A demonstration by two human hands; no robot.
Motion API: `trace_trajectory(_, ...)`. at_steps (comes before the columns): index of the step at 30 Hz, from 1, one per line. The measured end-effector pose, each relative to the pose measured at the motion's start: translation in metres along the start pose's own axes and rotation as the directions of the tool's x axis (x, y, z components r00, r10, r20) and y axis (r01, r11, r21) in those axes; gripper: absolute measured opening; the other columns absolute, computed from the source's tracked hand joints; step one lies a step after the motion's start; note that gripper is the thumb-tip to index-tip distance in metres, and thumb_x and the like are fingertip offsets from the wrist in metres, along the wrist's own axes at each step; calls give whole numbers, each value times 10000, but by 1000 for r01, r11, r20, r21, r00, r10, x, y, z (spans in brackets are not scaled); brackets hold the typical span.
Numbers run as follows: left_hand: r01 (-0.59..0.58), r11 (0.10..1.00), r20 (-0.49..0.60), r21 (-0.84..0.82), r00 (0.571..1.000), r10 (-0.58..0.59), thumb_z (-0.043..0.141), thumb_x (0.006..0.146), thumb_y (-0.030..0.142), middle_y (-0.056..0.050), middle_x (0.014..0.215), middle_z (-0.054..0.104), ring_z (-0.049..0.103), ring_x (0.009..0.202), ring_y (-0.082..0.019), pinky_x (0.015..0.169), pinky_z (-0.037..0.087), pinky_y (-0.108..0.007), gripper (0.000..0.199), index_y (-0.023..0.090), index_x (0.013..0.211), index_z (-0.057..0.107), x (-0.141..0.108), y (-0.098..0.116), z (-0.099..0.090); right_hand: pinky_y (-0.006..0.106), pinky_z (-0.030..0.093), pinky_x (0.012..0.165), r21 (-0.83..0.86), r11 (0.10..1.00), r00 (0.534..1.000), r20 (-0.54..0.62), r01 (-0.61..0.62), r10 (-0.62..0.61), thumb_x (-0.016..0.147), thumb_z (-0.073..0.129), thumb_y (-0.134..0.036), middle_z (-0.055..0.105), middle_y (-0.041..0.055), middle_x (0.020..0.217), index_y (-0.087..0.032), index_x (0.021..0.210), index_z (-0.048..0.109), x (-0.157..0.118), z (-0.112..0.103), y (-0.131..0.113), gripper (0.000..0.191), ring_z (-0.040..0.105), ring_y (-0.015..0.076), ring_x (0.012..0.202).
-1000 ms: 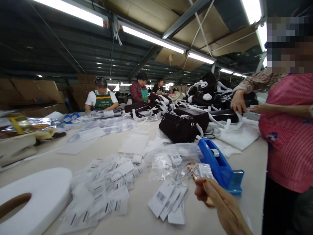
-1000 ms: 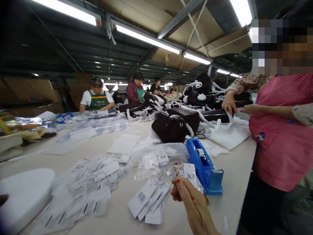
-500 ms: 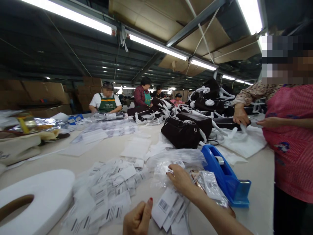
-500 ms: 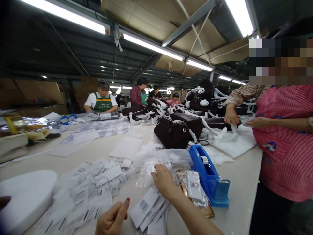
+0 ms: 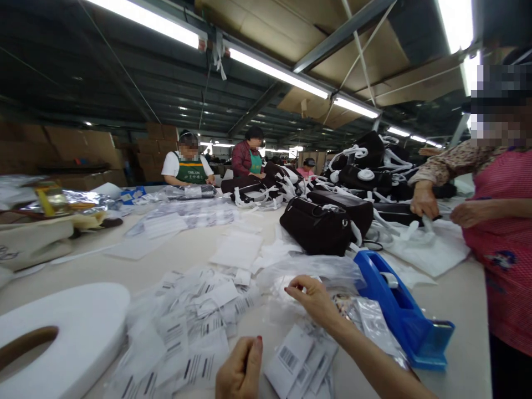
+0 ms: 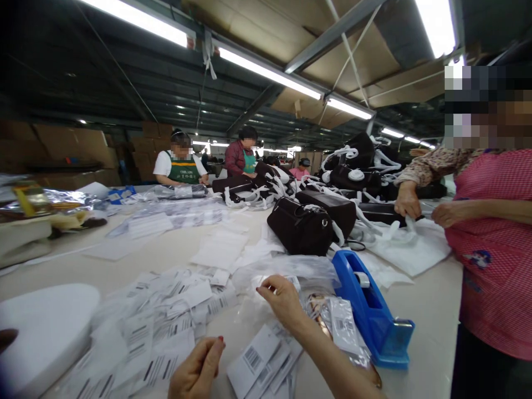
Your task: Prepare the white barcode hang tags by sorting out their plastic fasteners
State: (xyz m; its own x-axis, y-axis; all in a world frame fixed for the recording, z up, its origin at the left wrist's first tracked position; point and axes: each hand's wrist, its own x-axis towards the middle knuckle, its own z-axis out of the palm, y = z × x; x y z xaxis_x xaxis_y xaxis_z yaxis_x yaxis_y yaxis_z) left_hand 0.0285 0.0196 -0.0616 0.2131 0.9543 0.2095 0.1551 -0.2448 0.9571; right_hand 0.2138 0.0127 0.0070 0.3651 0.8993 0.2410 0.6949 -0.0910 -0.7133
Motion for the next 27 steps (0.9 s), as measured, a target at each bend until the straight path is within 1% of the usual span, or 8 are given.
trace_trajectory(3, -19, 999, -94, -44, 995, 15, 599, 689, 480, -61, 969, 611, 557, 766, -187, 658, 437, -264, 487, 166, 1061, 565, 3, 9, 0, 252, 391, 642, 203, 979, 998, 60, 20, -33, 782, 544, -311, 575, -3, 660, -154, 687, 607, -20, -11, -10, 194, 514, 135, 664)
trace_trajectory(6, -34, 987, -99, -155, 995, 19, 697, 598, 392, -102, 1211, 541, 486, 1088, -263, 877, 396, -340, 631, 176, 1164, 521, 5, 24, 0, 254, 397, 645, 356, 935, 990, 132, -5, -45, 756, 562, -366, 571, -7, 646, -157, 692, 612, -41, -15, -22, 224, 509, 135, 652)
trace_trajectory(8, 36, 967, 12, -253, 999, -34, 722, 569, 354, -76, 1107, 613, 501, 1065, -271, 923, 359, -350, 497, 192, 1027, 617, 5, 33, 1, 250, 396, 625, 453, 890, 985, 171, -49, -33, 741, 582, -373, 561, -10, 628, -155, 679, 611, -53, -13, -30, 228, 503, 129, 630)
trace_trajectory(10, 136, 940, 133, -314, 986, -99, 714, 581, 352, -41, 821, 675, 573, 846, -240, 821, 407, -320, 239, 186, 749, 676, 4, 40, 0, 243, 389, 613, 589, 798, 980, 200, -126, 7, 718, 618, -361, 563, -14, 615, -154, 655, 609, -61, -10, -35, 216, 500, 123, 616)
trace_trajectory(13, 213, 910, 224, -355, 965, -139, 668, 634, 367, -8, 558, 623, 546, 619, -176, 657, 418, -268, 222, 174, 534, 625, 2, 44, -1, 235, 374, 627, 771, 596, 972, 222, -223, 77, 681, 672, -318, 602, -11, 623, -157, 672, 629, -68, -5, -39, 167, 519, 120, 623)
trace_trajectory(17, 247, 895, 280, -370, 949, -146, 688, 624, 362, -2, 511, 612, 501, 544, -129, 582, 371, -226, 243, 157, 514, 618, -2, 43, -1, 231, 345, 606, 821, 473, 947, 259, -319, 188, 638, 713, -292, 659, 12, 657, -149, 771, 696, -71, 2, -36, 195, 512, 114, 606)
trace_trajectory(20, 278, 884, 327, -376, 932, -154, 702, 615, 372, -12, 494, 617, 467, 497, -106, 532, 337, -213, 270, 143, 506, 611, -4, 42, 0, 227, 339, 591, 847, 430, 942, 218, -313, 255, 593, 743, -237, 621, -4, 551, -127, 594, 686, -71, 10, -31, 124, 466, 94, 554)
trace_trajectory(27, 373, 828, 413, -419, 890, -192, 720, 597, 419, -16, 466, 624, 501, 443, -107, 483, 345, -208, 300, 141, 577, 608, -10, 39, 5, 221, 352, 460, 906, 264, 932, 270, -331, 241, 499, 782, -238, 583, -32, 499, -167, 525, 521, -78, 18, -25, 272, 481, 100, 453)
